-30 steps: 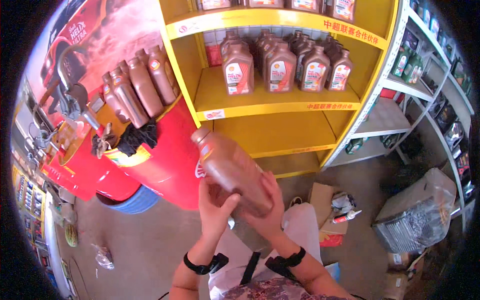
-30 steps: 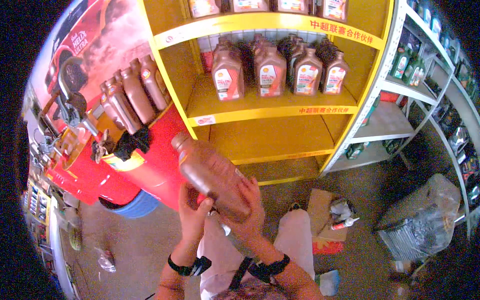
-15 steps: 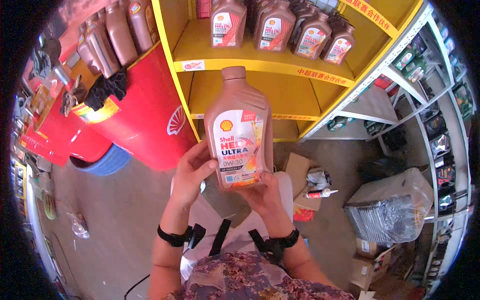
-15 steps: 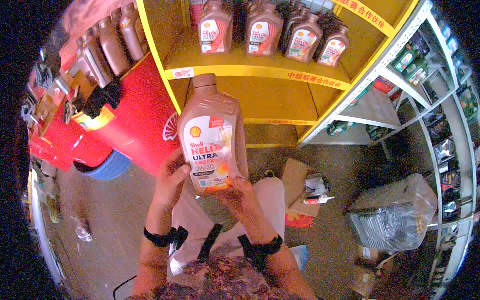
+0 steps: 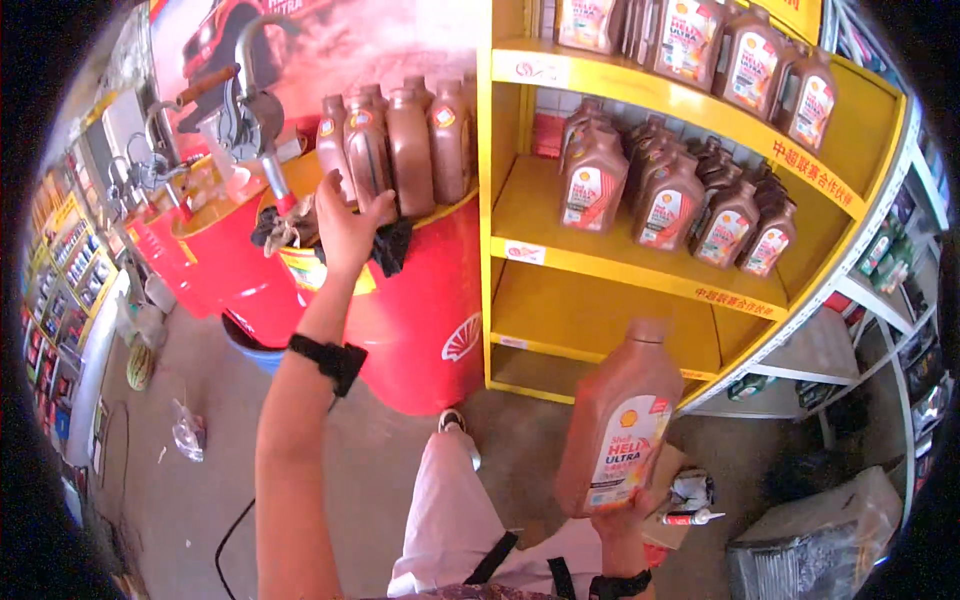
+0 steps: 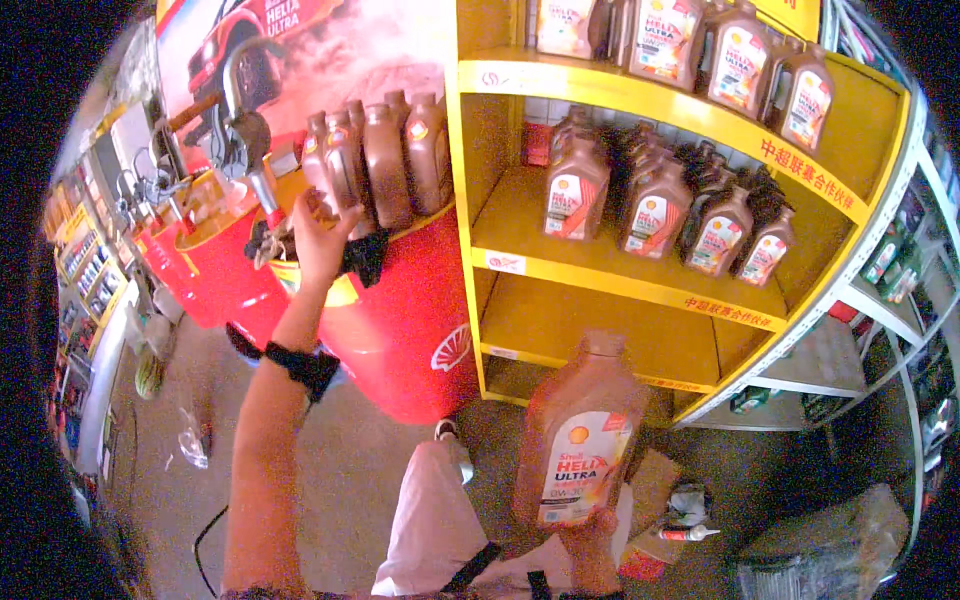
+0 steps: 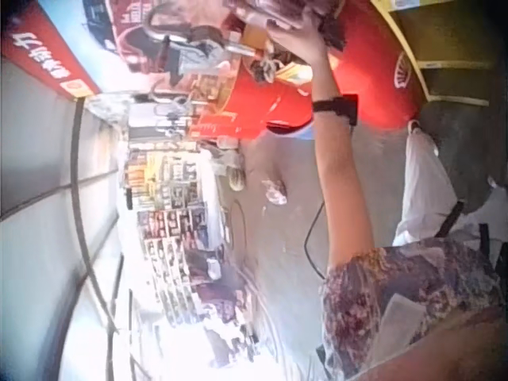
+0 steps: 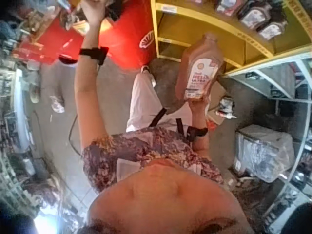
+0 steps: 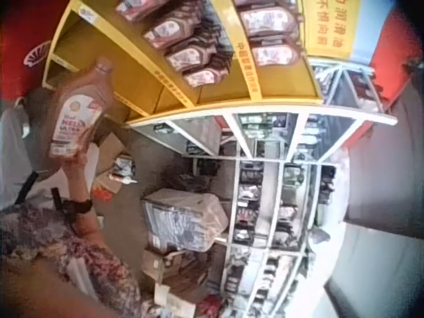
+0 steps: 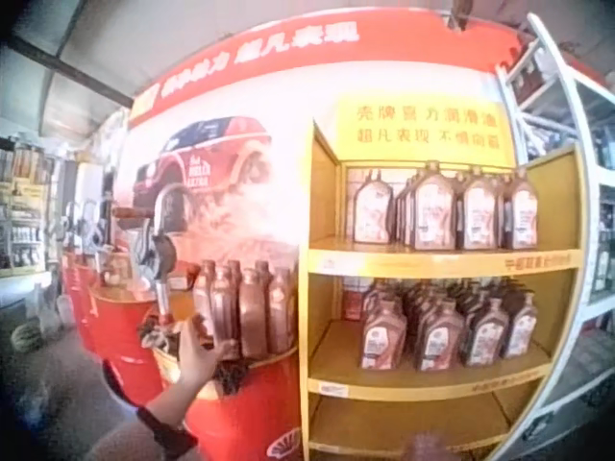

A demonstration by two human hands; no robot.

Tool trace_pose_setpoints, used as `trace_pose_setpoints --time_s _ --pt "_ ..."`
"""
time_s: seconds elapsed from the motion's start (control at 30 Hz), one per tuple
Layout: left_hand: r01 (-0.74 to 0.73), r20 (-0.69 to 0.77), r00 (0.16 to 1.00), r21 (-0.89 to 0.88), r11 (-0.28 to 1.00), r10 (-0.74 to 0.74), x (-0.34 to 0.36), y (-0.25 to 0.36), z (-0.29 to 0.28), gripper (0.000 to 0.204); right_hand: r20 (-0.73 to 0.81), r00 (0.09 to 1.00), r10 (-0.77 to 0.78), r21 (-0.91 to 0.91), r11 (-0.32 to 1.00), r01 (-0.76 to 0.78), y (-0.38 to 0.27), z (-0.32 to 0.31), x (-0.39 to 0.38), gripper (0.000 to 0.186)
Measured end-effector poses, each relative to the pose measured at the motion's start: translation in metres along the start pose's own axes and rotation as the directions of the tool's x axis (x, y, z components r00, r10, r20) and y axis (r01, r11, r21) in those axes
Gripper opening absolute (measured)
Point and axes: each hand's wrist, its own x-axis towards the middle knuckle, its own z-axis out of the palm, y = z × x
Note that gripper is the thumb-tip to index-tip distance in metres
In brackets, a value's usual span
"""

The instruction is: Cleaning a display shelf and stocking it with bottles of motor oil.

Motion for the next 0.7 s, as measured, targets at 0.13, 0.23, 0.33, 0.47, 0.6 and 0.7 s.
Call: trace_pose_setpoints --time_s 0.13,0.23,0.33,0.47,0.6,0.7 --pt "0.339 0.163 0.925 0.048 0.94 -0.342 0.029 -0.021 0.042 0.096 0.072 0.986 -0.149 -0.153 0.975 0.158 0.01 0.029 0.012 0.092" --pt "0.328 0.267 0.911 -0.008 0.945 -0.314 0.039 -0.063 0.063 0.094 -0.066 0.997 0.038 -0.332 0.942 -0.058 0.009 -0.015 0.016 0.097" --pt "0.381 0.267 0.883 0.074 0.922 -0.387 0.054 -0.096 0.064 0.092 -0.188 0.982 0.02 -0.491 0.864 -0.112 0.013 -0.031 0.02 0.098" --pt "0.539 0.524 0.774 -0.249 0.805 -0.356 0.044 -0.066 0.076 0.07 0.06 0.998 -0.026 -0.578 0.814 0.056 0.003 -0.068 0.031 0.085" --pt "0.62 0.535 0.759 -0.418 0.664 -0.371 0.047 -0.093 0.058 0.06 -0.277 0.925 0.259 0.06 0.966 -0.252 0.009 -0.083 0.033 0.083" --pt "0.491 0.172 0.867 -0.126 0.862 -0.468 0.058 -0.098 0.037 0.053 -0.078 0.97 0.232 -0.329 0.912 -0.245 0.01 -0.078 0.047 0.079"
